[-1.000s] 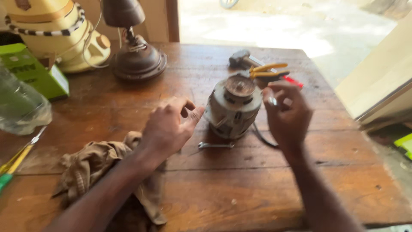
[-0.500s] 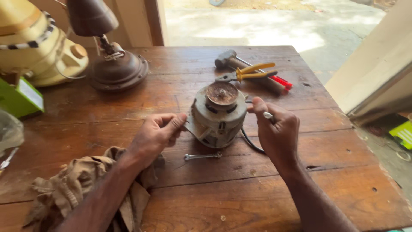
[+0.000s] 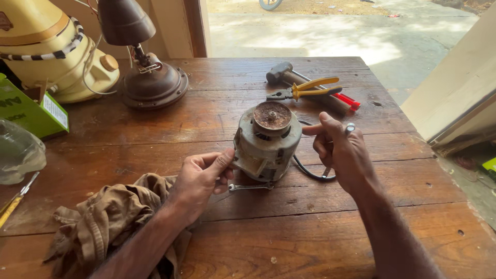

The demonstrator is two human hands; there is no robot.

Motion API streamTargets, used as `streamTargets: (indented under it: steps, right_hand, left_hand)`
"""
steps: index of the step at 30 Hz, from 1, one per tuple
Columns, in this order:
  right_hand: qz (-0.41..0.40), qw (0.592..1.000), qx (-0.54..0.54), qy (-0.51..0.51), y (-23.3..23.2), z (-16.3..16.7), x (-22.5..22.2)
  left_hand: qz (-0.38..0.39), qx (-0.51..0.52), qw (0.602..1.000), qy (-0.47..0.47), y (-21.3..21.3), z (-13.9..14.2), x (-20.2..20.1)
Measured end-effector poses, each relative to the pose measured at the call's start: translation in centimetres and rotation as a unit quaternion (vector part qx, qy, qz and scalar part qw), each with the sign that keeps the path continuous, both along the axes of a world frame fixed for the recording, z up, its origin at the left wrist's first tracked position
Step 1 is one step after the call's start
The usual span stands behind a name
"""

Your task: The person uses a combination wrench and a socket wrench to loosen and remove bolts from the side of an electric motor on a wooden workbench, holding the motor steady with the other hand. They briefly handle a small pin-like part, wipe a bolt with a cloth, and continue working on the motor bolts.

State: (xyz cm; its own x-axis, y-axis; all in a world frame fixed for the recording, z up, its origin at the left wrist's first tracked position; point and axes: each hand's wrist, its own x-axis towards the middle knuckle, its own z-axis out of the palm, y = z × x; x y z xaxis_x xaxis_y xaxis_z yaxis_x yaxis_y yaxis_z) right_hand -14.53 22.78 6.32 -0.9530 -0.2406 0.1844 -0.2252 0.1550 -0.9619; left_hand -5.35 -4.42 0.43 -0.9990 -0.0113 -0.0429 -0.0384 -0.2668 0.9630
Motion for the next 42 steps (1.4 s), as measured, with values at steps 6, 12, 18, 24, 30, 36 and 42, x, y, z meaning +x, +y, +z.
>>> streamTargets:
  steps: [6,12,18,24,30,36,42]
  right_hand:
    - [0.085,0.99,0.103,-0.04,0.0,0.5,-1.5]
    - [-0.011,0.993,0.107,0.058,-1.3,-0.6,-2.7]
    - [-0.123,0.981,-0.019,0.147,-0.7,-1.1,-2.7]
    - [-0.182,0.952,0.042,0.243,-1.0,-2.4,-2.9]
    - [-0.164,0.937,0.06,0.304,-1.9,-3.1,-2.4]
    - [-0.185,0.909,0.116,0.356,-1.7,-3.2,-1.7]
    - [-0.139,0.847,0.203,0.471,-0.2,-3.9,-0.2]
  left_hand:
    - [0.0,-0.008,0.999,-0.046,3.7,0.1,0.6]
    - [0.022,-0.02,0.999,-0.02,5.9,0.6,1.3]
    - [-0.07,-0.51,0.842,0.162,0.1,1.5,0.6]
    - [-0.09,-0.598,0.774,0.189,-0.3,-1.1,-0.4]
    - [-0.09,-0.624,0.76,0.16,-0.1,-1.9,-0.9]
    - [-0.099,-0.665,0.727,0.139,0.4,-1.6,-1.0]
    - [-0.091,-0.548,0.828,0.073,0.1,-0.8,0.0]
